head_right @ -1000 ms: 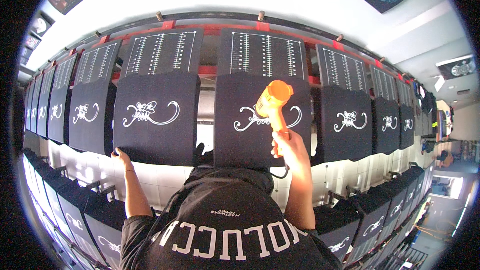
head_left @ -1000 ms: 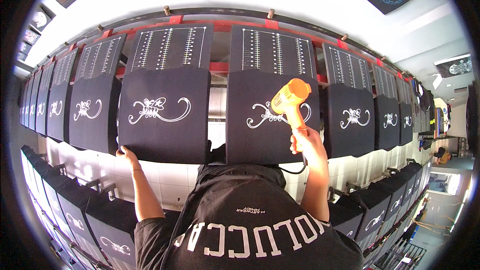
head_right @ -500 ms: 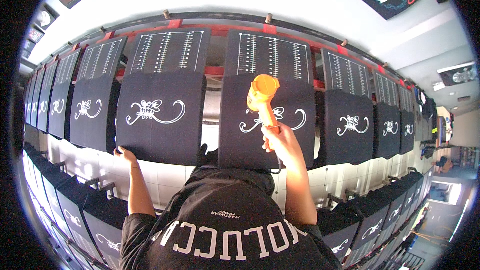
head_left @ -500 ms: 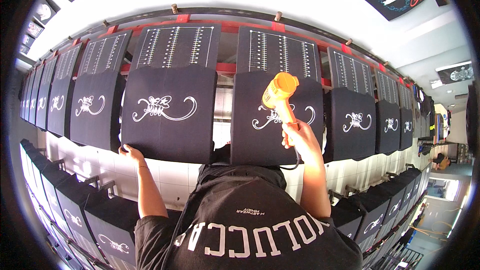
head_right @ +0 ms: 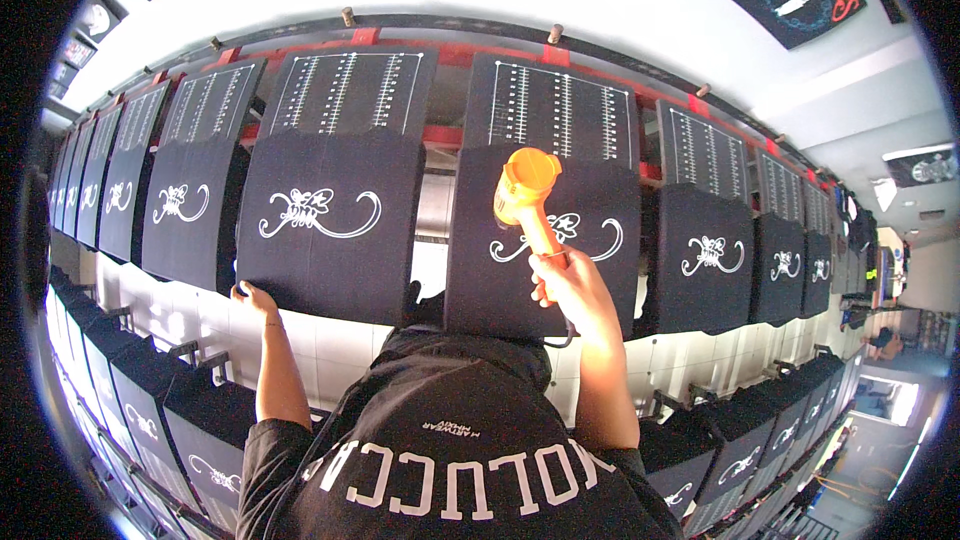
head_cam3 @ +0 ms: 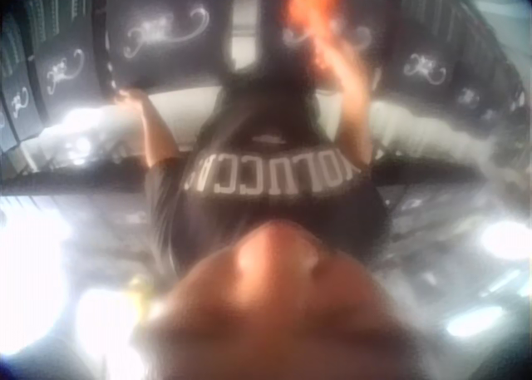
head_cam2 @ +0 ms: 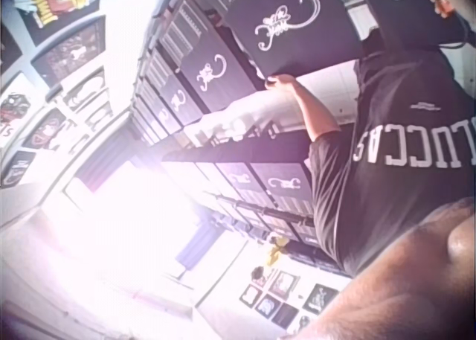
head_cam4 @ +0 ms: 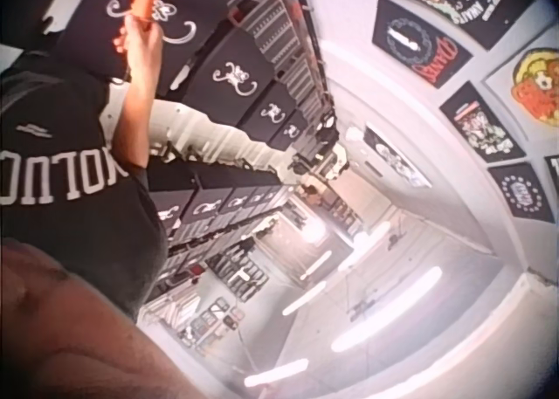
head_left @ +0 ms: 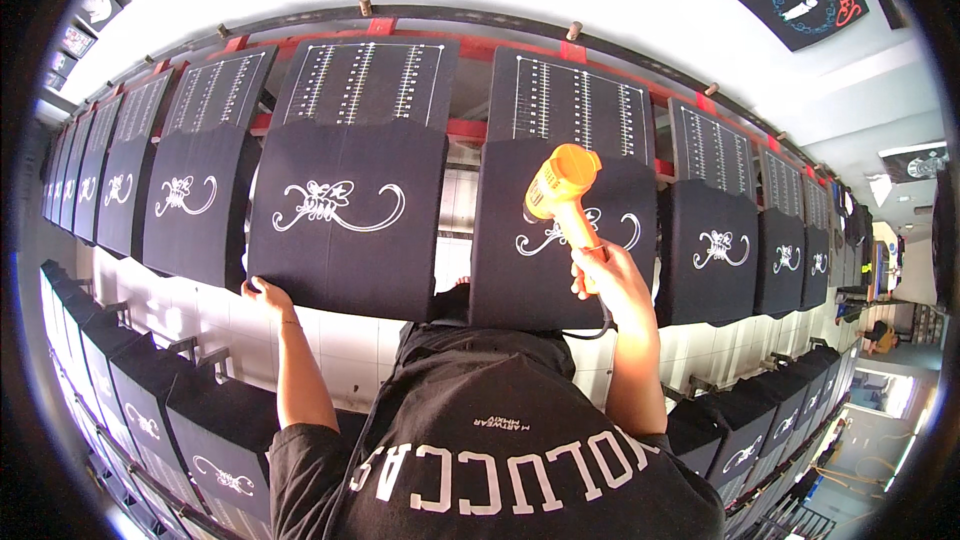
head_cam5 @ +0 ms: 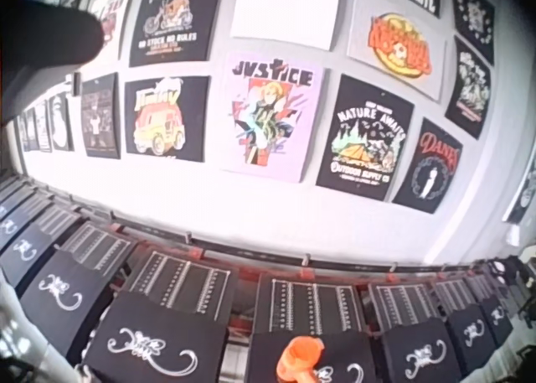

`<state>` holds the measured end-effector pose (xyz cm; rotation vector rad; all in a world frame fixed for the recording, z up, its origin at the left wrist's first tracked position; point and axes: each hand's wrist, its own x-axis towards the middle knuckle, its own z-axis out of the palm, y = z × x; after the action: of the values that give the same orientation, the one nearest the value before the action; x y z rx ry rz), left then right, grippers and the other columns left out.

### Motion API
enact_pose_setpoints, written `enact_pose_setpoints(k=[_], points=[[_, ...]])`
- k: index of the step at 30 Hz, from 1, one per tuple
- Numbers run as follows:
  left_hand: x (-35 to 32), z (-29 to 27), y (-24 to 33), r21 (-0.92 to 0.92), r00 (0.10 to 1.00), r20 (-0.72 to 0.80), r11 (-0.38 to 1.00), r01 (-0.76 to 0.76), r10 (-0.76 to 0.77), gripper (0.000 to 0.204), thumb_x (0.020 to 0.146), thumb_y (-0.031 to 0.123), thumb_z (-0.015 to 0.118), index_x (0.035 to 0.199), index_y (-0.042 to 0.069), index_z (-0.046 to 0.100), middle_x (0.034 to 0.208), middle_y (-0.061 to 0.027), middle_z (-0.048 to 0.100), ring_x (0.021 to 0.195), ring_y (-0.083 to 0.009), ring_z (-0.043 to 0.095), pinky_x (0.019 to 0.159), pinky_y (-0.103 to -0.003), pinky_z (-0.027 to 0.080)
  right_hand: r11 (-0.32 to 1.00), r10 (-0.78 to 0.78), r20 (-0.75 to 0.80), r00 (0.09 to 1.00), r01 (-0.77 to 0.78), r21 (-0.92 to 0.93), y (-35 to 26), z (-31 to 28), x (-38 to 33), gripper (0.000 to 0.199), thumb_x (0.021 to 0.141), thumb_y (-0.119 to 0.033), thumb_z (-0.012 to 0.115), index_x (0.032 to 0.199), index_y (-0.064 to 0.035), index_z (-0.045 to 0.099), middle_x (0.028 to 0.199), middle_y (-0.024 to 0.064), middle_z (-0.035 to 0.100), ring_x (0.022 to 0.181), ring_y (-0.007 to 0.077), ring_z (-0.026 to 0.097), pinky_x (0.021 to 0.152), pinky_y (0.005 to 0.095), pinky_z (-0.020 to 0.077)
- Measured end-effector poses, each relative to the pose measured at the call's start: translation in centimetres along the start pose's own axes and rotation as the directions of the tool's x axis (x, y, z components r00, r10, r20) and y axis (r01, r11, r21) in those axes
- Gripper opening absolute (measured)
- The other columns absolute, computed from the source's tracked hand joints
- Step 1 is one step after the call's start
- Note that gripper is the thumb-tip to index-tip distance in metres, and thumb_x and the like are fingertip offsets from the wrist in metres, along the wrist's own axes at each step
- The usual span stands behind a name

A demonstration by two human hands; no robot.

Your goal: The person uses an orange heat gun to dry ink on black t-shirts mounted on printing boards, moving along the rows and occasionally touching the fabric by hand.

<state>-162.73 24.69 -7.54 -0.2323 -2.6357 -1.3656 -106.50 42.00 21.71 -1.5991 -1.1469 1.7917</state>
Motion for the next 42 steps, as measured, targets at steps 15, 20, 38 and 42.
enact_pose_setpoints(k=[15,20,38,42], points=[[0.9,0.7,-1.6,-0.004,0.999,-0.004,0.999,-0.046,0.046,0.048,0.100,0.032,0.049,0.129,-0.006,0.047,0.132,-0.0233,0.049,0.119,-0.0353,0.049,0.107,-0.041,0.035,0.999,0.041,-0.194,0.980,-0.034,0.039,1.4,-3.5,-1.7,0.030,0.093,-0.028,0.066,0.098,-0.0004,0.058,0.075,0.0039,0.059,0.058,0.0129,0.060,0.051,0.0261,0.0493],[0.9,0.5,-1.7,-0.035,1.000,0.017,0.999,-0.005,0.006,0.049,0.100,0.032,0.047,0.131,-0.006,0.045,0.132,-0.0236,0.048,0.118,-0.0348,0.048,0.106,-0.041,0.035,0.996,0.064,-0.280,0.958,-0.043,0.080,2.1,-4.6,-2.5,0.031,0.093,-0.030,0.065,0.098,-0.0008,0.057,0.076,0.0040,0.059,0.059,0.0135,0.061,0.052,0.0261,0.0508],[1.6,1.1,-2.7,-0.044,1.000,0.004,0.999,-0.011,0.011,0.050,0.099,0.035,0.050,0.129,-0.005,0.046,0.131,-0.0231,0.048,0.117,-0.0338,0.048,0.105,-0.041,0.035,0.997,0.010,-0.101,0.995,-0.001,0.081,2.2,-1.9,-3.5,0.027,0.095,-0.025,0.064,0.100,0.0003,0.057,0.077,0.0039,0.059,0.059,0.0114,0.059,0.053,0.0258,0.0483],[1.9,1.2,-3.1,-0.023,1.000,0.011,0.999,-0.029,0.029,0.052,0.099,0.036,0.050,0.130,-0.005,0.045,0.131,-0.0233,0.049,0.116,-0.0345,0.049,0.105,-0.042,0.035,0.999,0.025,-0.188,0.982,-0.017,0.042,2.7,-3.2,-3.5,0.031,0.093,-0.028,0.065,0.101,0.0005,0.058,0.078,0.0042,0.060,0.059,0.0115,0.060,0.052,0.0248,0.0491]])
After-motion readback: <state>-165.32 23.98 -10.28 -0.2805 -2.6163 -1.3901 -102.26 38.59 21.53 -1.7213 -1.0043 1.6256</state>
